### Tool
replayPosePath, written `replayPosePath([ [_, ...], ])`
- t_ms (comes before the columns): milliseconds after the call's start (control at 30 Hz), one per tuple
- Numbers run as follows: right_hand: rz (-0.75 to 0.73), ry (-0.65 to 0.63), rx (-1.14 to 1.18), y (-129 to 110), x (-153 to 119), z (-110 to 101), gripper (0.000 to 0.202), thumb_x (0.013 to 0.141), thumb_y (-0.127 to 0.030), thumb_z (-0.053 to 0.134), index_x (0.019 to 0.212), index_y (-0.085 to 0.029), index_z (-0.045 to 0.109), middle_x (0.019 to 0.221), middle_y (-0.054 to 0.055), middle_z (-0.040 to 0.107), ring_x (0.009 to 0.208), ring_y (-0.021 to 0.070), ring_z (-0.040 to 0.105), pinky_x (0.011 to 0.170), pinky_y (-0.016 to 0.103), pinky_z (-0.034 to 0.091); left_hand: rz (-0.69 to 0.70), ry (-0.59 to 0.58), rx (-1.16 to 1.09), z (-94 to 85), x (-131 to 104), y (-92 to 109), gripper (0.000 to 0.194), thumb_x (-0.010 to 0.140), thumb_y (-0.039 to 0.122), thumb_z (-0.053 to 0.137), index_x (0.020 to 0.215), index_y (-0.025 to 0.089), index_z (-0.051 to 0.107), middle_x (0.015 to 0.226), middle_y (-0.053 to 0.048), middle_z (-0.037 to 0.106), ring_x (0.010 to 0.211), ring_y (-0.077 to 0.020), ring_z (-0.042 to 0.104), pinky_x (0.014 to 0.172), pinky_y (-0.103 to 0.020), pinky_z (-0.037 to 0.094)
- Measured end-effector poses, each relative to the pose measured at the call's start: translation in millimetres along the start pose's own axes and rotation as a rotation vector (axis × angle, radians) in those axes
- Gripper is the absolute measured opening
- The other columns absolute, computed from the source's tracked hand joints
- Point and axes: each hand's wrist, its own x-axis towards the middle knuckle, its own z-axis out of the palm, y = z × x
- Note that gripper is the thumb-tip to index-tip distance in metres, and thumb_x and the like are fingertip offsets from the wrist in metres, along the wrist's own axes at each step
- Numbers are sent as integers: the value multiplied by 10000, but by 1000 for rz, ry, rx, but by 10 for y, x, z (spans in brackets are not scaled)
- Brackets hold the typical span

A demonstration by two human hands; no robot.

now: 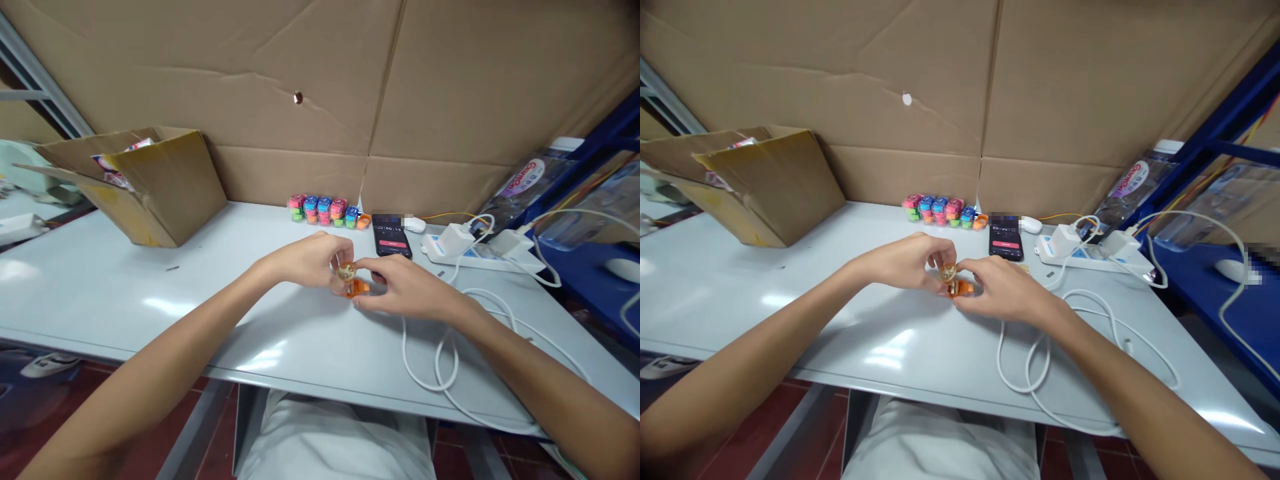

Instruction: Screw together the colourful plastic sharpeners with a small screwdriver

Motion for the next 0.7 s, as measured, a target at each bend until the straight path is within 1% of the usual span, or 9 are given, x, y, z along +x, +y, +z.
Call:
replayPosePath([
  [100,-29,12,42,20,9,37,247,819,-366,666,1018,-235,731,698,-22,579,664,142,500,636,261,314,-32,-62,-2,-32,7,-44,302,663,318,812,879,179,652,833,-18,721,782,-179,657,689,-265,473],
  [200,-75,-2,104,76,13,73,252,857,-336,636,1058,-240,753,665,-41,555,633,120,481,629,251,313,-61,-99,-10,-34,12,-49,289,674,318,807,876,177,655,835,-21,731,769,-175,664,692,-263,478],
  [333,-135,-2,94,146,25,118,196,896,-339,611,895,-196,745,615,-50,512,580,100,404,594,257,271,-57,-125,-39,1,18,-9,255,684,259,789,880,177,650,853,-27,749,784,-178,677,703,-265,488],
  [400,-143,-1,65,162,32,139,227,916,-359,599,869,-187,741,632,-36,549,591,103,423,600,265,262,-55,-131,-55,19,23,2,237,686,223,776,880,177,648,865,-28,755,794,-178,684,706,-262,492],
  [467,-143,-4,46,161,36,152,256,936,-376,580,886,-189,746,679,-15,608,621,111,466,618,269,268,-59,-137,-66,32,29,0,226,688,211,771,876,176,650,869,-31,757,797,-179,689,692,-257,493],
  [533,-130,-14,32,151,34,146,267,950,-391,563,914,-201,747,707,-8,633,639,117,486,623,269,269,-57,-131,-55,40,34,-6,224,691,224,776,870,175,650,865,-33,755,800,-183,689,686,-259,494],
  [600,-74,-19,1,144,26,122,285,935,-444,583,951,-206,739,692,-10,616,632,126,479,605,272,253,-49,-112,-31,41,36,-11,223,696,232,775,871,175,649,861,-31,749,809,-185,686,708,-268,499],
  [633,-34,-13,-17,144,20,105,323,908,-490,611,995,-204,731,688,-9,608,638,136,480,600,272,250,-44,-102,-20,41,36,-11,223,699,232,772,875,176,648,862,-29,746,814,-184,684,725,-273,501],
  [700,43,21,-48,155,3,70,470,839,-562,667,1131,-195,702,690,-2,607,678,167,500,614,273,268,-38,-83,-1,41,35,-6,224,703,229,762,888,177,647,867,-25,740,820,-183,680,753,-281,503],
])
